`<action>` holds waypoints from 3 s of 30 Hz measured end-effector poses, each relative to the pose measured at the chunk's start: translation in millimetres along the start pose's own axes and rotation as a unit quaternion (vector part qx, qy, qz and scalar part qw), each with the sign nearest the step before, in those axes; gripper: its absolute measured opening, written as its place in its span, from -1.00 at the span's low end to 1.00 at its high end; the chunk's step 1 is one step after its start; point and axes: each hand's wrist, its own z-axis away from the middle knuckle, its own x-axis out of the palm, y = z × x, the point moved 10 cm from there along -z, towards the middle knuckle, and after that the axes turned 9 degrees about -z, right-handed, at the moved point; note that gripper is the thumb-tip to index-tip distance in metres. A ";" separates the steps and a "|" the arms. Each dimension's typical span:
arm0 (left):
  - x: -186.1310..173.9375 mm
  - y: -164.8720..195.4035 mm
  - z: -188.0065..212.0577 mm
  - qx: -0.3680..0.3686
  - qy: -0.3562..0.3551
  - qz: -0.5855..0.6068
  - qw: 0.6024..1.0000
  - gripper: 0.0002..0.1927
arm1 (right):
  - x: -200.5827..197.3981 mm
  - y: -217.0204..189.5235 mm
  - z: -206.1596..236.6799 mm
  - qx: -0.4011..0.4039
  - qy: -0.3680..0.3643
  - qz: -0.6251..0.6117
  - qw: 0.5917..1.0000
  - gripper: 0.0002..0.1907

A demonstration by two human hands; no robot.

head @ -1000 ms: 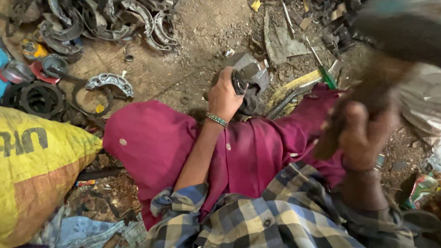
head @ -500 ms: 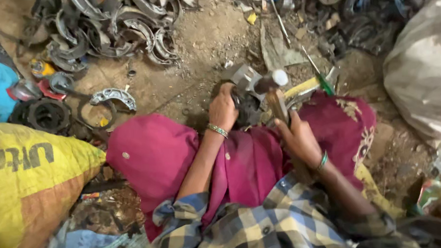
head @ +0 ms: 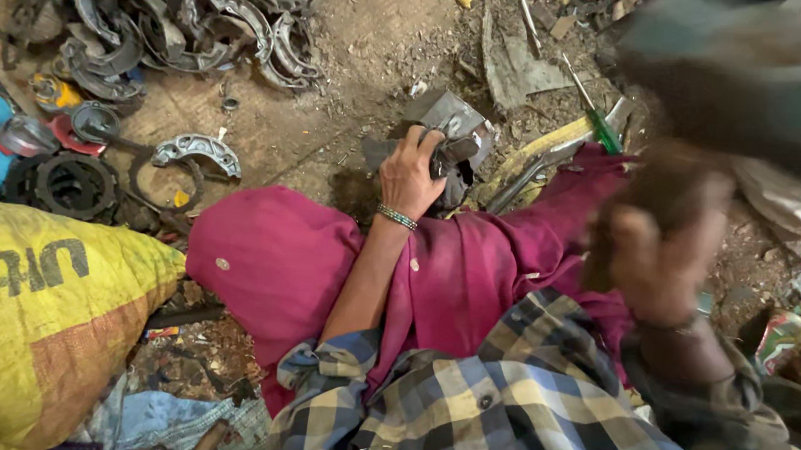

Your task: The person sits on the ground holding a metal brake-shoe part on a small anvil block and strikes it with a hammer. They reposition and turn the part, use a punch and hammer to work its surface, and continue hammering and repositioning the piece on the anvil.

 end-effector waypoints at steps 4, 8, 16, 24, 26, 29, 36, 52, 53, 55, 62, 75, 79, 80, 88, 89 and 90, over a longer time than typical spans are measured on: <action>-1.5 -2.8 -5.4 0.014 -0.003 -0.005 1.000 -0.36 | 43.7 93.5 -5.8 0.124 -0.100 0.286 0.945 -0.55; -7.7 -7.6 -11.8 0.011 0.004 -0.022 1.000 -0.32 | 40.7 136.6 6.8 0.192 -0.093 0.243 0.946 -0.64; -3.7 -12.6 -1.3 -0.048 -0.001 0.069 0.996 -0.47 | -1.0 10.4 5.8 -0.071 -0.033 -0.065 0.995 -0.63; 6.8 -22.7 -1.4 -0.030 0.012 0.102 0.994 -0.52 | 49.7 113.0 -14.0 0.152 -0.144 0.297 0.932 -0.59; -3.3 -21.0 -2.1 -0.018 0.080 0.061 0.995 -0.45 | 60.8 129.3 -10.9 0.127 -0.140 0.307 0.933 -0.60; 1.5 -27.1 -7.1 -0.056 0.072 0.076 0.993 -0.50 | 55.4 134.4 -8.9 0.122 -0.120 0.284 0.944 -0.63; 0.5 -19.5 -3.9 -0.044 0.021 0.048 0.998 -0.50 | 9.7 22.7 -0.7 -0.011 -0.034 -0.011 0.999 -0.74; -0.1 -21.8 -4.6 -0.034 0.029 0.060 0.997 -0.47 | 12.4 62.2 -7.4 0.104 0.008 0.143 0.984 -0.71; 1.8 -21.5 -4.2 -0.034 0.019 0.053 0.998 -0.48 | 10.8 38.9 -6.0 0.044 0.002 0.080 0.996 -0.72; 5.6 -22.4 -3.4 -0.039 0.000 0.044 0.998 -0.48 | 6.2 -1.6 1.8 -0.072 -0.013 -0.049 0.996 -0.74; 3.7 -31.3 -7.9 -0.068 0.050 0.087 0.993 -0.52 | 64.5 109.5 -11.2 0.043 -0.126 0.344 0.930 -0.61; 9.6 -22.7 -4.2 -0.018 -0.001 0.043 0.999 -0.42 | -10.6 -22.7 2.2 -0.205 -0.012 -0.018 0.979 -0.62; 13.1 -27.4 -3.7 -0.017 -0.007 0.049 0.999 -0.41 | 26.3 47.4 -7.7 -0.086 -0.058 0.365 0.925 -0.74; 13.1 -27.8 -4.1 -0.011 -0.003 0.058 0.998 -0.40 | 38.4 83.1 -12.3 -0.019 -0.082 0.335 0.939 -0.67; 20.9 -34.6 -3.4 -0.049 -0.041 0.023 0.998 -0.34 | 13.0 178.2 -1.5 0.130 -0.012 0.234 0.963 -0.65; 19.2 -34.0 -4.7 -0.049 -0.037 0.030 0.998 -0.38 | 6.2 171.3 -6.1 0.140 -0.002 0.215 0.967 -0.65; 16.8 -34.0 -6.1 -0.049 -0.032 0.036 0.998 -0.42 | 1.9 159.9 -12.1 0.140 0.008 0.173 0.975 -0.68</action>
